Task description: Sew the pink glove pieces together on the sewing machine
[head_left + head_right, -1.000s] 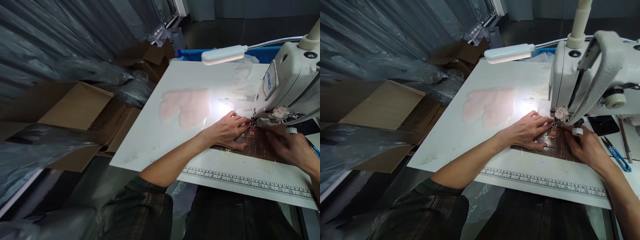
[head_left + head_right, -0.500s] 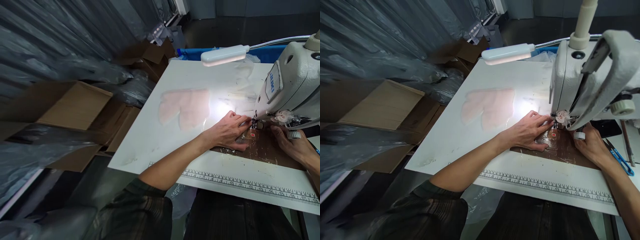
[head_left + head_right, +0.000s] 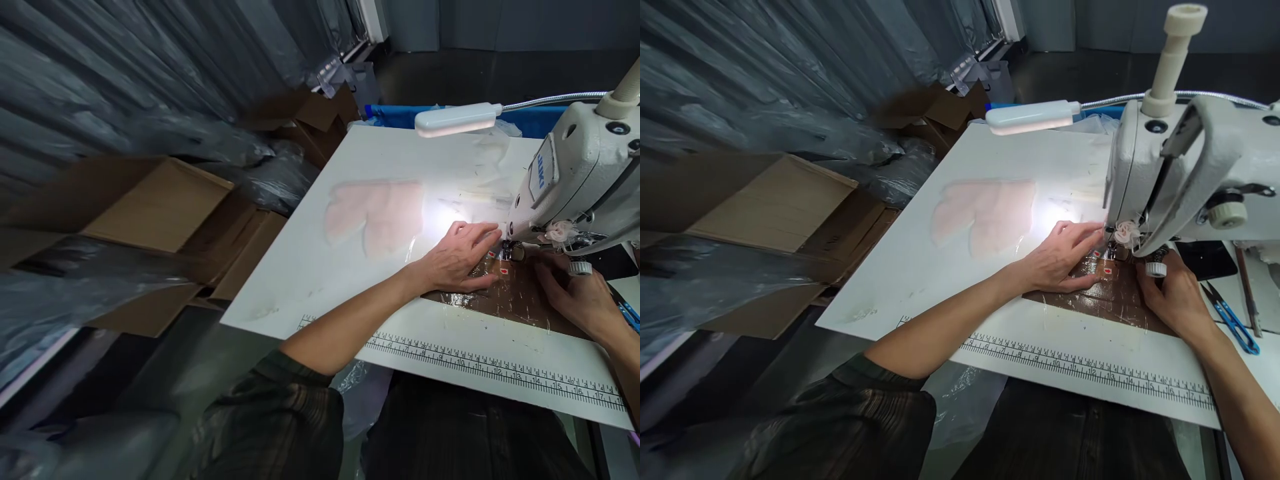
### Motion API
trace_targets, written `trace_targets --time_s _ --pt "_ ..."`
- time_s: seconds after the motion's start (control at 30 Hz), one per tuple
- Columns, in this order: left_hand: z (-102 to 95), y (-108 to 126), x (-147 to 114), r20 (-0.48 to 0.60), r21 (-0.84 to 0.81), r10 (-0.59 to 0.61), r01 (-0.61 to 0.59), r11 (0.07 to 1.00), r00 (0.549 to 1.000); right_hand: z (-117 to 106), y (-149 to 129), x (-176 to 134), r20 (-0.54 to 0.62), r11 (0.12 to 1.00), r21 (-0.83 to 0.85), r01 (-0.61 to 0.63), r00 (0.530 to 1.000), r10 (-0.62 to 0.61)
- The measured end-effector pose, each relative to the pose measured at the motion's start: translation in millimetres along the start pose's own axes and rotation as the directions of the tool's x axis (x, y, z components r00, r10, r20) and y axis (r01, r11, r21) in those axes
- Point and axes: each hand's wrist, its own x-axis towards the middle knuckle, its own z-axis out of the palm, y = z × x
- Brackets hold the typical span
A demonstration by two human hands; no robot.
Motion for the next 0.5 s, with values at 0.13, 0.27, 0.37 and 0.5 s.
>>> trace_targets --time_s 0.13,0.27,0.37,0.5 --pt "6.5 1 -2 -0.132 0.028 -0.093 0.097 0.995 0.987 5 -3 -2 -0.008 0.992 -0.081 0.094 0.995 -0.095" --pt "-0.1 -8 14 -0.064 0.09 -0.054 0.06 0.994 0.996 13 -1 -4 -0.054 0.976 -0.169 0.134 0.988 -0.145" --pt "-12.8 -30 45 -0.005 0.115 -0.049 0.049 0.992 0.999 18 4 -6 -0.098 0.971 -0.172 0.163 0.978 -0.182" --pt "-25.7 -71 90 0.138 -0.076 -0.165 0.176 0.981 0.977 21 6 -6 -0.146 0.964 -0.197 0.178 0.967 -0.208"
